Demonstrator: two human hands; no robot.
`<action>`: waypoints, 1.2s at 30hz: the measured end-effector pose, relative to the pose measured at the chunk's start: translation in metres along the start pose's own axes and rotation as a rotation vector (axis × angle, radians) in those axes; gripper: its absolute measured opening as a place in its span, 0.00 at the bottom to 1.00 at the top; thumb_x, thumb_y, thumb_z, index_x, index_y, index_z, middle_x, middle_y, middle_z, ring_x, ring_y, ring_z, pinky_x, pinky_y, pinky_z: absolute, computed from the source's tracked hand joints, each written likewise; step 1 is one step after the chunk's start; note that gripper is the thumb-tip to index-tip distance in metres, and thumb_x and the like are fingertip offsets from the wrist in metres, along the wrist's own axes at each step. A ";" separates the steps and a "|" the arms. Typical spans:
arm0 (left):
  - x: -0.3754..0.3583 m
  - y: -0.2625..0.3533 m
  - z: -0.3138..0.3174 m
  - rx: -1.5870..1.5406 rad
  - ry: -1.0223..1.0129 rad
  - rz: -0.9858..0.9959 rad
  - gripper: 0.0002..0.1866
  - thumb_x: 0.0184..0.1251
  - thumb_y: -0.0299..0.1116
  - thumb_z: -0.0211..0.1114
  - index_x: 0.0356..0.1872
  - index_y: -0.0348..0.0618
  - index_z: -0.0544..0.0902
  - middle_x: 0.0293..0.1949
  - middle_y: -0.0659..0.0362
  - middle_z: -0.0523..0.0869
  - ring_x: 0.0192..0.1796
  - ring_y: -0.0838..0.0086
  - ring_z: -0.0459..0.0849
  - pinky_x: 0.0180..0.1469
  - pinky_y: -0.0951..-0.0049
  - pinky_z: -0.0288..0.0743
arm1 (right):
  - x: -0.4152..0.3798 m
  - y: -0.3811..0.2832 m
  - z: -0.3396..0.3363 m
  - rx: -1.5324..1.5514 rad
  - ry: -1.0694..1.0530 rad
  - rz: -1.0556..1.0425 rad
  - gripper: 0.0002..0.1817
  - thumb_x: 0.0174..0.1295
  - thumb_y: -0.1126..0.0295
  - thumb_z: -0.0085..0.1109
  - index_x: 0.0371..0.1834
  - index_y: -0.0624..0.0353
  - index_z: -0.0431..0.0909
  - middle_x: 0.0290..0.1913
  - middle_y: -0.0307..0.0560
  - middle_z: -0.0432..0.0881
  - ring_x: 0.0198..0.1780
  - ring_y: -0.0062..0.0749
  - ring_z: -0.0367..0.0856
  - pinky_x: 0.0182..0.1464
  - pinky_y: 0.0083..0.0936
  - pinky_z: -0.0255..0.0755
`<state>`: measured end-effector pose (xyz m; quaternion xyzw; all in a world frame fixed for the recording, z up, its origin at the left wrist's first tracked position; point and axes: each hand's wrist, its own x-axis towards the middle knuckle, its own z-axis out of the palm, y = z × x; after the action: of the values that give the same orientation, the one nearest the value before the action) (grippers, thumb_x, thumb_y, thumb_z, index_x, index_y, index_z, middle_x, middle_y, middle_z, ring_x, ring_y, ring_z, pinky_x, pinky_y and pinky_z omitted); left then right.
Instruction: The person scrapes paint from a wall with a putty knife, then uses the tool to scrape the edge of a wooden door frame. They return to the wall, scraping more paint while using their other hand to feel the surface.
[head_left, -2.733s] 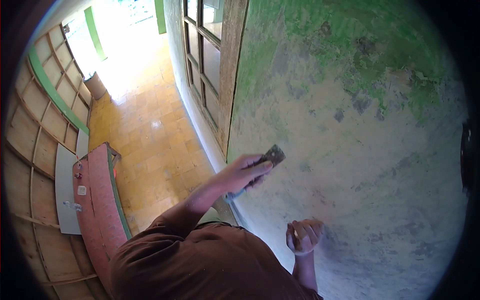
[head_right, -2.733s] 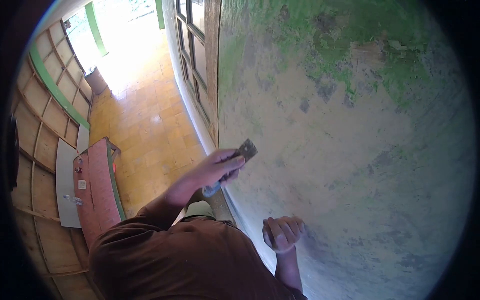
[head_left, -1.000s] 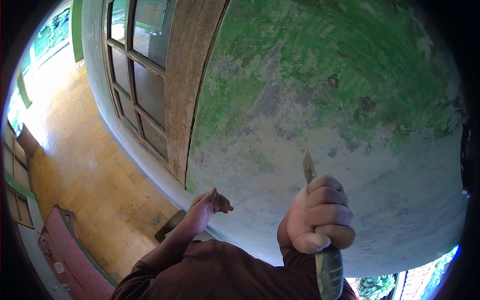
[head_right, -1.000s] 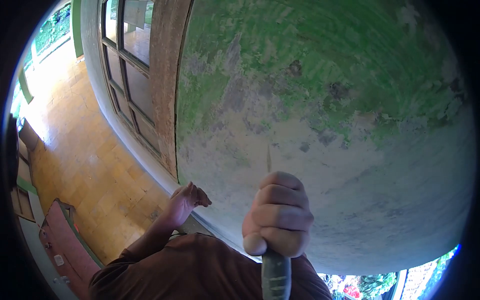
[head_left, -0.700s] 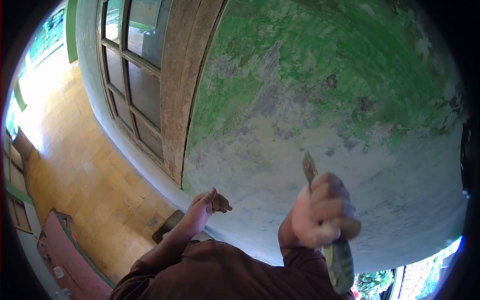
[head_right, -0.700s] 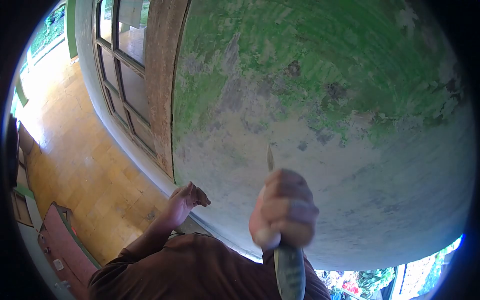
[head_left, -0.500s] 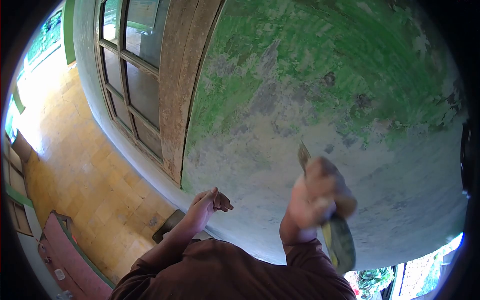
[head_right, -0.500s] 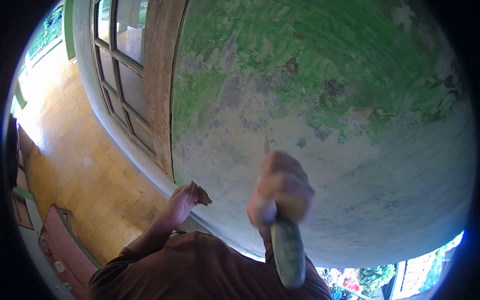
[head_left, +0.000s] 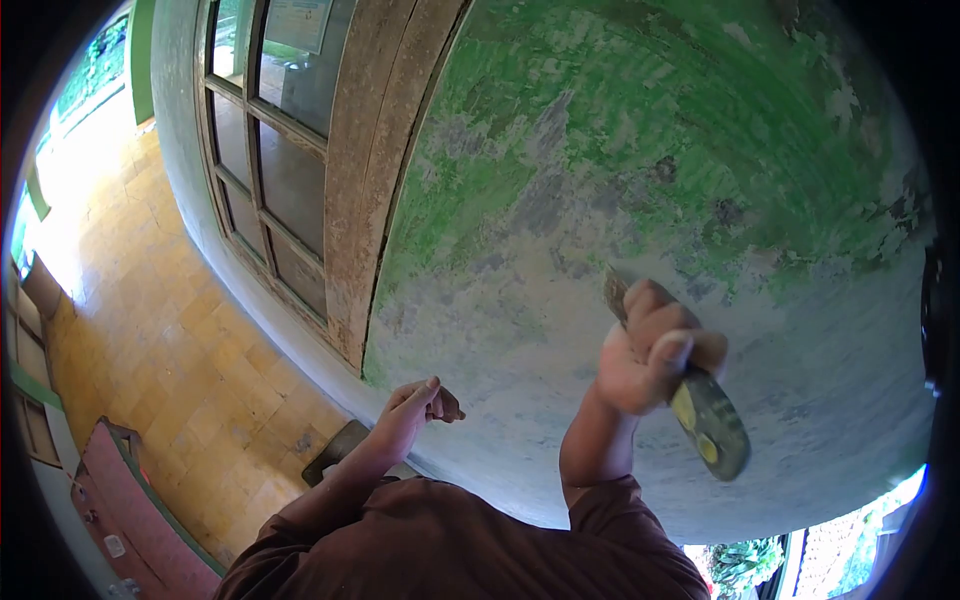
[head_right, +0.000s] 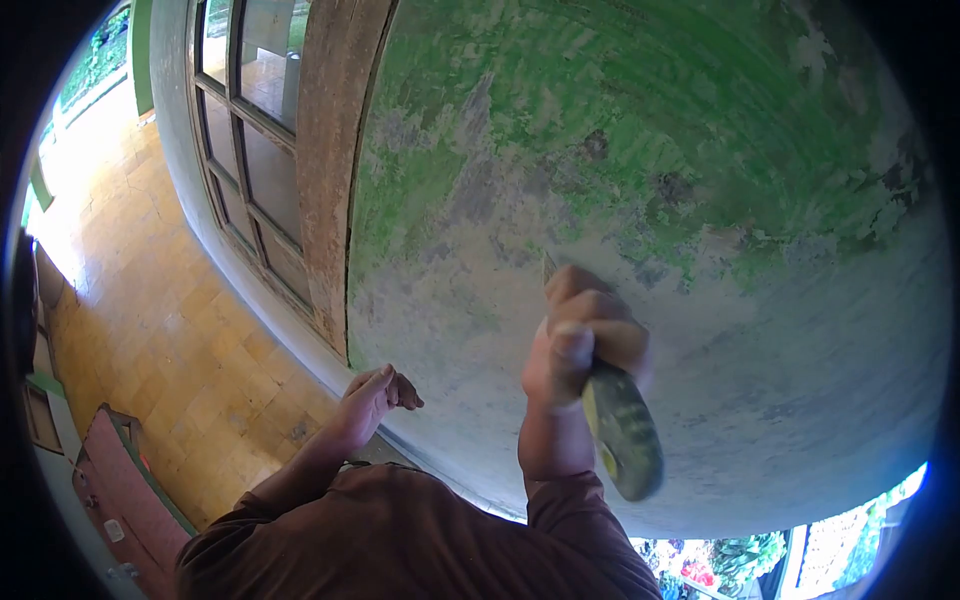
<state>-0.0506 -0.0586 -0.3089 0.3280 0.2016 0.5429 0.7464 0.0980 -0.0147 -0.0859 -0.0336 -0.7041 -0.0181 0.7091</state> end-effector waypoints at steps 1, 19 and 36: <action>0.000 -0.002 -0.002 -0.001 -0.001 0.001 0.22 0.75 0.44 0.45 0.20 0.43 0.71 0.27 0.54 0.79 0.37 0.67 0.80 0.45 0.68 0.72 | 0.003 -0.005 0.000 0.056 0.004 0.019 0.13 0.66 0.69 0.46 0.24 0.52 0.55 0.13 0.32 0.53 0.14 0.17 0.47 0.20 0.21 0.45; 0.002 -0.001 -0.007 0.006 -0.015 -0.030 0.22 0.75 0.43 0.42 0.21 0.41 0.68 0.27 0.52 0.77 0.37 0.64 0.78 0.48 0.62 0.71 | 0.006 -0.020 -0.006 0.210 -0.086 0.016 0.12 0.67 0.70 0.45 0.25 0.51 0.56 0.15 0.32 0.56 0.15 0.16 0.47 0.21 0.23 0.45; -0.003 -0.001 -0.022 -0.015 -0.008 -0.050 0.21 0.76 0.41 0.41 0.21 0.43 0.68 0.26 0.53 0.77 0.36 0.65 0.77 0.49 0.61 0.70 | -0.002 -0.013 -0.008 0.142 -0.089 0.029 0.13 0.67 0.71 0.44 0.25 0.52 0.56 0.14 0.33 0.54 0.15 0.17 0.46 0.21 0.23 0.45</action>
<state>-0.0660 -0.0555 -0.3254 0.3195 0.2027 0.5241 0.7630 0.1050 -0.0284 -0.0873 0.0058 -0.7337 0.0440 0.6780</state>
